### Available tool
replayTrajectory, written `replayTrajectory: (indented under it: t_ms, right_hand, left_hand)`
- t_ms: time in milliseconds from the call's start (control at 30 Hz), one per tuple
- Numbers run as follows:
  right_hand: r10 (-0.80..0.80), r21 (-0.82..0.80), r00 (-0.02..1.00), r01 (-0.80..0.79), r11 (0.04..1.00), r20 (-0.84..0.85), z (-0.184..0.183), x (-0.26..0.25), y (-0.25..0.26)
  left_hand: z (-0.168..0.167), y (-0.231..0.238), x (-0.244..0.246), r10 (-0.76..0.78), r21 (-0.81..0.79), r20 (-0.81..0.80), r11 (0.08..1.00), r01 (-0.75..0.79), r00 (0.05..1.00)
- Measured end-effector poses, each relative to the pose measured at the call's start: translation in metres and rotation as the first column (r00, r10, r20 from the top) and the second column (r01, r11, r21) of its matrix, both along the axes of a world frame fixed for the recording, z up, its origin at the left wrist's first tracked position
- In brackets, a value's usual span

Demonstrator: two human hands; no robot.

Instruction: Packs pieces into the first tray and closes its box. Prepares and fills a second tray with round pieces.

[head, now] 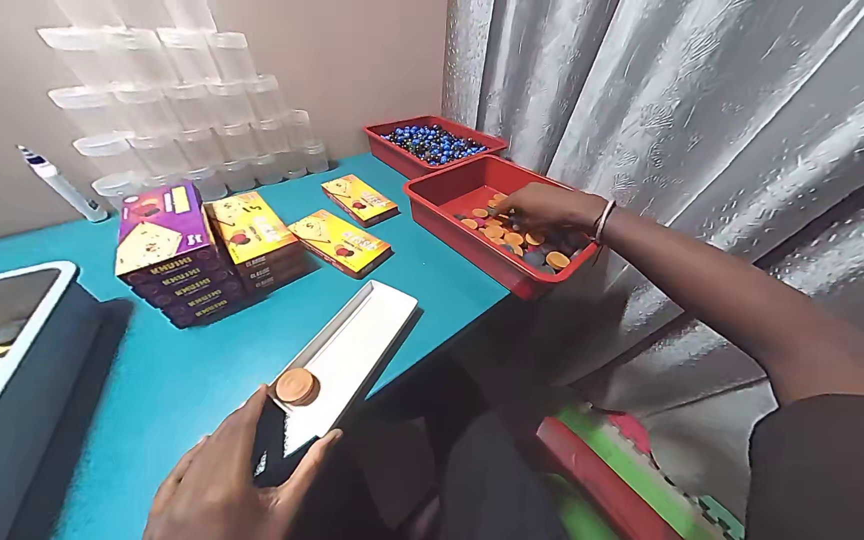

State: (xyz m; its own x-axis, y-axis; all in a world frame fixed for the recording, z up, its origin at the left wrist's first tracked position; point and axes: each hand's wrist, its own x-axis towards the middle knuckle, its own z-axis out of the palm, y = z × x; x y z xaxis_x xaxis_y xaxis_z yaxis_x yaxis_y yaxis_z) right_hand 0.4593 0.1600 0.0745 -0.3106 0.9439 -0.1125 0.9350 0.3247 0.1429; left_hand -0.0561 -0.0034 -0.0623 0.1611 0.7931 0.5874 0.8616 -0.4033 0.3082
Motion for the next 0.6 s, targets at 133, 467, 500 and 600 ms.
replayTrajectory:
  t_ms: [133, 467, 500, 600]
  right_hand:
    - [0.005, -0.032, 1.0, -0.006, 0.999, -0.026, -0.001, 0.005, 0.012]
    - [0.01, -0.107, 0.995, -0.021, 0.994, -0.102, 0.011, -0.009, 0.014]
    - [0.025, -0.108, 0.999, -0.03, 0.994, -0.049, 0.006, -0.008, 0.016]
    - [0.048, -0.056, 0.998, -0.047, 0.997, 0.026, -0.002, -0.004, 0.022]
  left_hand:
    - [0.0, 0.0, 0.0, -0.013, -0.016, 0.005, 1.0, 0.013, 1.0]
    - [0.001, -0.001, -0.001, -0.022, -0.019, 0.015, 1.0, 0.022, 1.0]
    - [0.001, -0.001, -0.001, -0.026, -0.018, 0.017, 0.999, 0.026, 1.0]
    - [0.001, -0.001, -0.001, -0.025, -0.017, 0.019, 1.0, 0.025, 1.0]
